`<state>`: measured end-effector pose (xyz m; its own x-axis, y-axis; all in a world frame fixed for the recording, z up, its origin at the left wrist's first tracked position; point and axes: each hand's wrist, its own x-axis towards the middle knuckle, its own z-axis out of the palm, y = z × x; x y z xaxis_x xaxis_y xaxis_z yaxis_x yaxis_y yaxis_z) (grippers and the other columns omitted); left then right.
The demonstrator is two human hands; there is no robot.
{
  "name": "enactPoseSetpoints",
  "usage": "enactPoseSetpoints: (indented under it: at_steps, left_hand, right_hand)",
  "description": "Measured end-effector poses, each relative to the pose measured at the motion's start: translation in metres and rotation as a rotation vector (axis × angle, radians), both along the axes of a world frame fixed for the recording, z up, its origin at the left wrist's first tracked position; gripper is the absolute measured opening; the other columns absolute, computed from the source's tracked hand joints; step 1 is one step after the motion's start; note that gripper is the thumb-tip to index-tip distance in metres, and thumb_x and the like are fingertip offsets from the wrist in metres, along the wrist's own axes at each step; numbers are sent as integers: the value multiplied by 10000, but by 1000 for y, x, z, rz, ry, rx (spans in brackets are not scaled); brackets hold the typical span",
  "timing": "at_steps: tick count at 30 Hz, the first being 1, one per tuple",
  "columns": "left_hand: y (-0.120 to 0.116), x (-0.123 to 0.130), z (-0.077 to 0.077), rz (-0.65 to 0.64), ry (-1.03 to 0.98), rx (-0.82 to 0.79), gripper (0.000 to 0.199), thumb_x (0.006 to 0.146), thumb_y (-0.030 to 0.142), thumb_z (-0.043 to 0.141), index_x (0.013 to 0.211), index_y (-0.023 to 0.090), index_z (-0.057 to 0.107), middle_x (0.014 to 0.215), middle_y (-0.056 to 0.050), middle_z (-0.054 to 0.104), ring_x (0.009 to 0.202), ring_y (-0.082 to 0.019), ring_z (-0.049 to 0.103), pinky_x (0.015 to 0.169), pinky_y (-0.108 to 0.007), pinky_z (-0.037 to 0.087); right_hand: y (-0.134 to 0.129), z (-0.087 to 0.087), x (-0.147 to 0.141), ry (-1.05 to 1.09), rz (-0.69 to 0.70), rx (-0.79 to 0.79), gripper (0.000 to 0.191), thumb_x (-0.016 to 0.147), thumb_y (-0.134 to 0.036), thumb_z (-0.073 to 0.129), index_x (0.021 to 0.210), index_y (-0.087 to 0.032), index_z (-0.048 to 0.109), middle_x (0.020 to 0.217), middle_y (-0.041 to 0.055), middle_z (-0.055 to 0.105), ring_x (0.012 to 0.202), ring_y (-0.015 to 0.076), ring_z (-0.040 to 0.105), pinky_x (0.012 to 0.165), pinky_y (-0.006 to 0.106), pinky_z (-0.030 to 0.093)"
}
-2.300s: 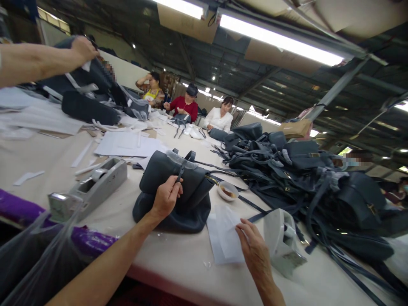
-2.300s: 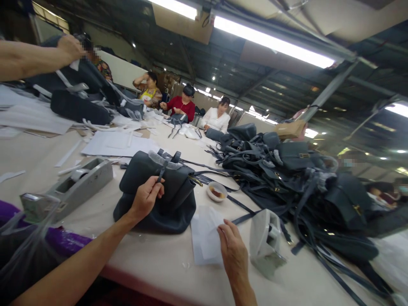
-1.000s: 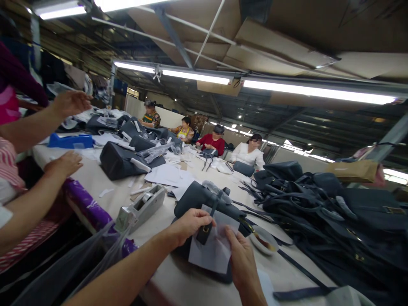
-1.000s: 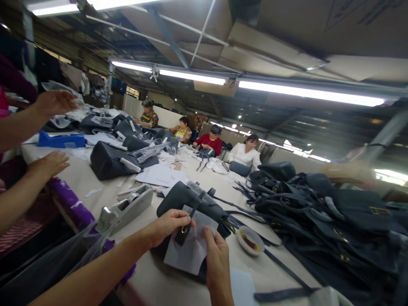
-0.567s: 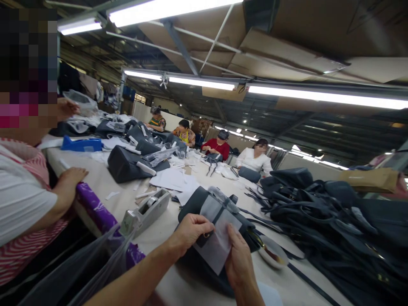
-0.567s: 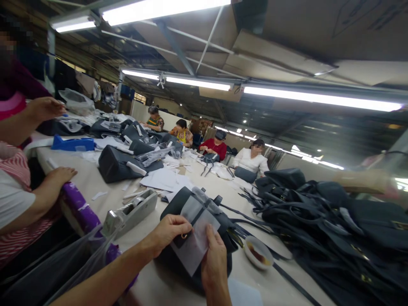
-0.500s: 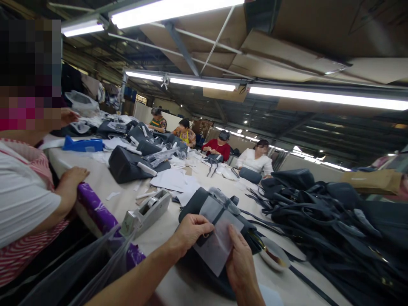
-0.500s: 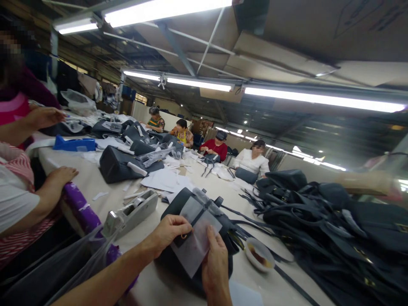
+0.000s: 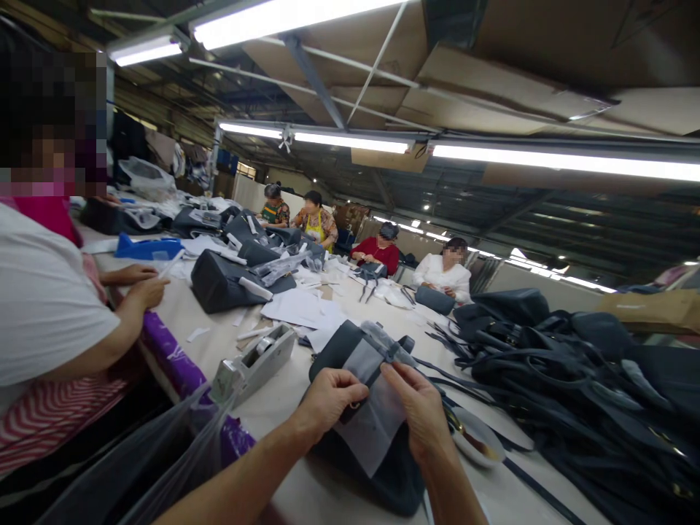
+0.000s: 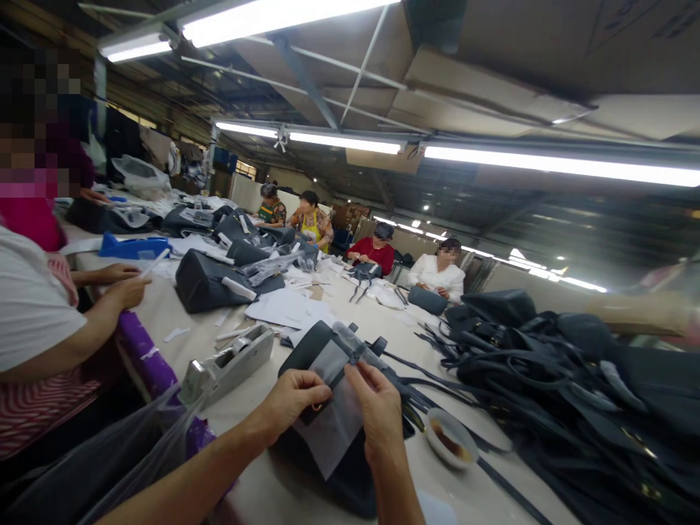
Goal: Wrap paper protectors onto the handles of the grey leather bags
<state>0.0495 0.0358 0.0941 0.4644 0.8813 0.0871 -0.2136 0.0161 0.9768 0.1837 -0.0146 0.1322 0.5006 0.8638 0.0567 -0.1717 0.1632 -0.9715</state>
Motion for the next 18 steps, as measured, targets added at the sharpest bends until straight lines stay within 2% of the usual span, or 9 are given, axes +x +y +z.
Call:
enactPoseSetpoints:
  at_steps: [3,6,8,10,12,14,16,18]
  left_hand:
    - [-3,0,-2,13,7,59,219,639,340,662,596,130,618,546,14,531,522,-99,432,523,-239,304]
    - [-9,-6,-3,74,-31,129,178,662,257,662,796,141,650,643,14,578,601,-118,505,585,-237,378]
    - [-12,-13,-4,126,-87,150,378,671,222,680,1038,175,603,735,21,612,669,-129,554,645,-237,418]
    - [-10,-21,-5,136,-128,116,501,691,268,706,1154,195,530,744,32,615,656,-128,566,628,-229,421]
    - [-1,-28,-6,21,-154,-14,436,733,402,686,1079,166,565,706,17,619,614,-133,569,585,-229,418]
    - [10,-33,-6,-200,-182,-222,404,752,499,634,913,129,623,686,-25,640,610,-148,590,581,-241,438]
    - [20,-34,-5,-405,-195,-379,354,709,447,664,816,110,651,696,-57,666,627,-158,616,607,-251,466]
    - [24,-31,-1,-476,-161,-391,259,611,296,737,772,105,669,678,-52,673,602,-141,615,610,-241,471]
  right_hand:
    - [3,4,-4,3,26,7,461,478,-384,900,825,-132,728,697,24,731,596,151,637,554,226,501]
    - [3,5,-7,39,51,12,428,465,-383,902,770,-147,715,654,10,714,563,147,622,531,228,493]
    - [2,5,-6,52,67,4,418,469,-381,901,760,-155,704,642,3,707,542,141,615,517,228,490]
    - [0,6,-3,56,89,-16,419,480,-386,899,769,-157,700,638,4,704,510,128,600,491,221,479]
    - [-2,7,-1,56,105,-32,416,482,-385,899,763,-155,696,630,4,700,482,116,584,468,212,464]
    - [-3,8,1,56,116,-36,408,476,-374,902,747,-155,691,616,-3,689,471,108,575,462,208,460]
    - [-4,10,2,49,117,-40,401,468,-367,905,728,-158,681,596,-15,673,461,102,563,454,205,452]
    - [-6,11,2,37,111,-48,401,465,-372,903,712,-160,669,574,-23,657,438,96,540,436,207,438]
